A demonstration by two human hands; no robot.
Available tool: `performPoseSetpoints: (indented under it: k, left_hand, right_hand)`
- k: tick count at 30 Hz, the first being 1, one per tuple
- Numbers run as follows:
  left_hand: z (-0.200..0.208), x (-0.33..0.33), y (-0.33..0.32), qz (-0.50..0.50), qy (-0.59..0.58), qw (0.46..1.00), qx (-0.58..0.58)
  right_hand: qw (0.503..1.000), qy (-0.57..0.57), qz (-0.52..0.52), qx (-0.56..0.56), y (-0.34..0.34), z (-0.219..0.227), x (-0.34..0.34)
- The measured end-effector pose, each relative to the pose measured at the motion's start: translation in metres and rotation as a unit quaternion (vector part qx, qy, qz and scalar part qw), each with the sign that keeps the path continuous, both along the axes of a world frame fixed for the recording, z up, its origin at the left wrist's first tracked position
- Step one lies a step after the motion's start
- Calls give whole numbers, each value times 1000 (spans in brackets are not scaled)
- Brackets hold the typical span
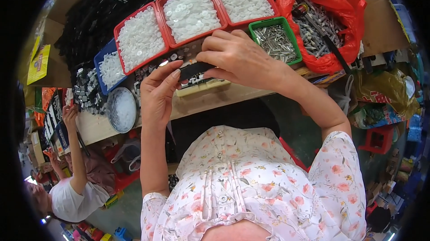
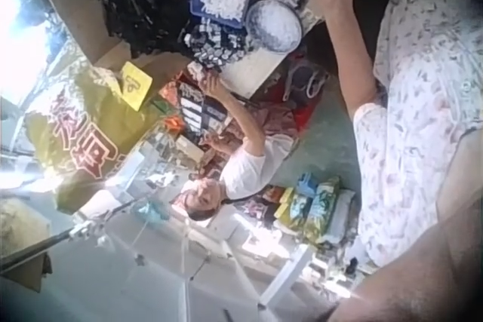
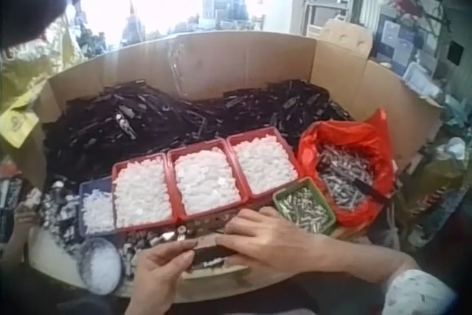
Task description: Assembling small plastic and metal components at a factory workbench.
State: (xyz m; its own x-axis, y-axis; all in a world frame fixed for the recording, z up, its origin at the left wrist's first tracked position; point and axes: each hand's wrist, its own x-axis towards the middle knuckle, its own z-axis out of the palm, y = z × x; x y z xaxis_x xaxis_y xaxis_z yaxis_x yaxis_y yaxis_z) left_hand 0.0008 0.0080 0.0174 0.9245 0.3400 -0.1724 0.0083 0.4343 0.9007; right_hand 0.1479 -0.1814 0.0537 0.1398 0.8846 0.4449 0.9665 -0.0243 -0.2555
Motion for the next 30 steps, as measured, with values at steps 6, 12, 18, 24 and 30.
performPoseSetpoints:
  k: [6,12,18,24,30]
  left_hand:
    - [-7,-8,0,57,26,985,163]
    - [-12,-30,11,159,-19,897,411]
    - [-16,-43,11,162,2,882,443]
    - [-21,-44,12,154,-12,861,484]
    - [-27,-46,10,148,-28,817,556]
  right_hand:
    - [998,49,-24,-26,-3,-23,-6]
    - [992,108,-30,-56,4,-46,-15]
    - [990,105,-25,-91,14,-46,-21]
    - [986,91,-33,-133,22,-46,-20]
    - [989,81,-13,-125,32,-48,-19]
